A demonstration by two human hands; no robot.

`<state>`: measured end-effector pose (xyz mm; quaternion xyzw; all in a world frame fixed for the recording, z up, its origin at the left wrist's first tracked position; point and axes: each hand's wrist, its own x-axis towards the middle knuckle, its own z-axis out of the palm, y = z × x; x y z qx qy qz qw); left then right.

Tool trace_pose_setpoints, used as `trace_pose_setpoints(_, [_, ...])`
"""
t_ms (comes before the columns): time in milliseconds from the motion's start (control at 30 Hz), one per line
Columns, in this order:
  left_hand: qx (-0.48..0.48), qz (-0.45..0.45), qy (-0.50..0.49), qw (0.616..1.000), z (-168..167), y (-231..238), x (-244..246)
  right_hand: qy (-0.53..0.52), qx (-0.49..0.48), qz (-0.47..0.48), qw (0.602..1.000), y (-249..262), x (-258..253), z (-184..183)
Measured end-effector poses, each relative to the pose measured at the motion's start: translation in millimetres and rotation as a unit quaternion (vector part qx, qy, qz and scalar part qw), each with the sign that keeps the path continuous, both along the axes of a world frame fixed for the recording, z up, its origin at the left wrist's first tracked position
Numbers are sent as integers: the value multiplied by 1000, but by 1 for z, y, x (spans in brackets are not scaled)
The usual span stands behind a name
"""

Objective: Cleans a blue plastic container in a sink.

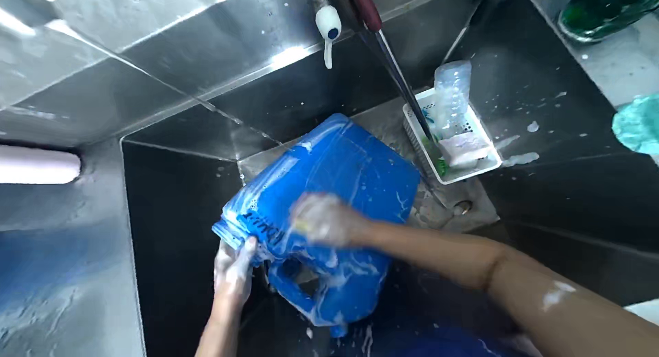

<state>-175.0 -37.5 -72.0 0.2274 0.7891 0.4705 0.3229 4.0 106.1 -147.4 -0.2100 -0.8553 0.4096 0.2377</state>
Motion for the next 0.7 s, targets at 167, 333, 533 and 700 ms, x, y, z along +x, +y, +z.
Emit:
trace_pose_setpoints(167, [-46, -27, 37, 998, -31, -22, 5, -313, -215, -170, 909, 122, 80, -114])
trace_pose_setpoints(333, [-58, -136, 50, 988, -19, -34, -1, 24, 6, 102, 994, -41, -49, 45])
trace_pose_setpoints(533, [-132, -253, 152, 946, -21, -65, -8, -181, -143, -20, 973, 152, -26, -138])
trace_pose_setpoints(700, [-31, -307, 166, 937, -46, -69, -19, -133, -67, -87, 985, 27, 62, -53])
